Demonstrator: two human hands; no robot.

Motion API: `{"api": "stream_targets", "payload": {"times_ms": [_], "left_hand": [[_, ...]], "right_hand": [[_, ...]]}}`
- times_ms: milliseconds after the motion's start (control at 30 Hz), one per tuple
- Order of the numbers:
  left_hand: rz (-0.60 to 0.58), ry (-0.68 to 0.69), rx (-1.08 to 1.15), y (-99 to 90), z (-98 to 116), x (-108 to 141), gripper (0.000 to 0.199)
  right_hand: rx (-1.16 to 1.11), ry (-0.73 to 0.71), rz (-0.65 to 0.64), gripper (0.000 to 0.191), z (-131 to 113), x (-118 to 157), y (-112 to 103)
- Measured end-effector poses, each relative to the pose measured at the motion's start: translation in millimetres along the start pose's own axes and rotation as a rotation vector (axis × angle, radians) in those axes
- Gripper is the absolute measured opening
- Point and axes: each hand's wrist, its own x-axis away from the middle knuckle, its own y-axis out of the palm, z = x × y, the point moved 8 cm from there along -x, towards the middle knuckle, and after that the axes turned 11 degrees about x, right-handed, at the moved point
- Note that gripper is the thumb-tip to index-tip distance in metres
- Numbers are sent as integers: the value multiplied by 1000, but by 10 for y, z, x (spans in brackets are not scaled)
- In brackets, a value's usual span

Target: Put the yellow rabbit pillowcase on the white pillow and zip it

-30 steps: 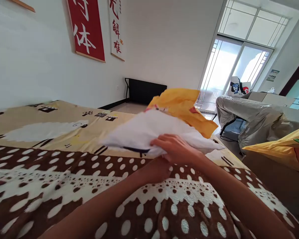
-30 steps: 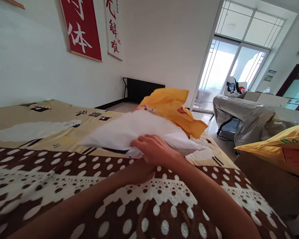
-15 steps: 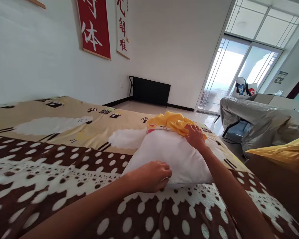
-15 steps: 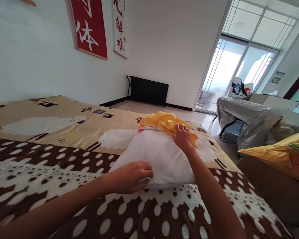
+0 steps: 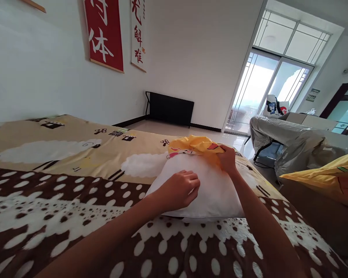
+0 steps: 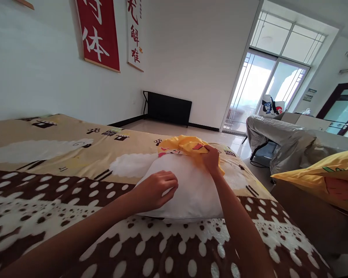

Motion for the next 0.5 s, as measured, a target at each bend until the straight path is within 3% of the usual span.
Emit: {"api": "stream_targets", "payload": {"times_ms": [67,133,200,300,367,433,500], "left_hand": [[172,-56,85,-279,-62,-78,18],[283,-76,162,-516,-113,-123,45],[216,-34,163,-566,-128,-163,72],[-113,28,79,-243,-217,-170,87],[-242,-9,49,35,-408,-167,84],[-215,-82,25,228,-667,-219,74],[-106,-138,-27,319,-921,-291,55]], "right_hand": [[23,-197,-17,33,-434,187,-121],[178,-433,-110,31,-849,486,-146],[343,-551,-233,32,-1068,791,-115],[507,-582,-364,33,-1104,1115,-58],[536,-584,-434,34,-1032,1239,9],[497,-597,-500,37,-945,1315,102],[405,-615,-567,39,-872,1359,198]]}}
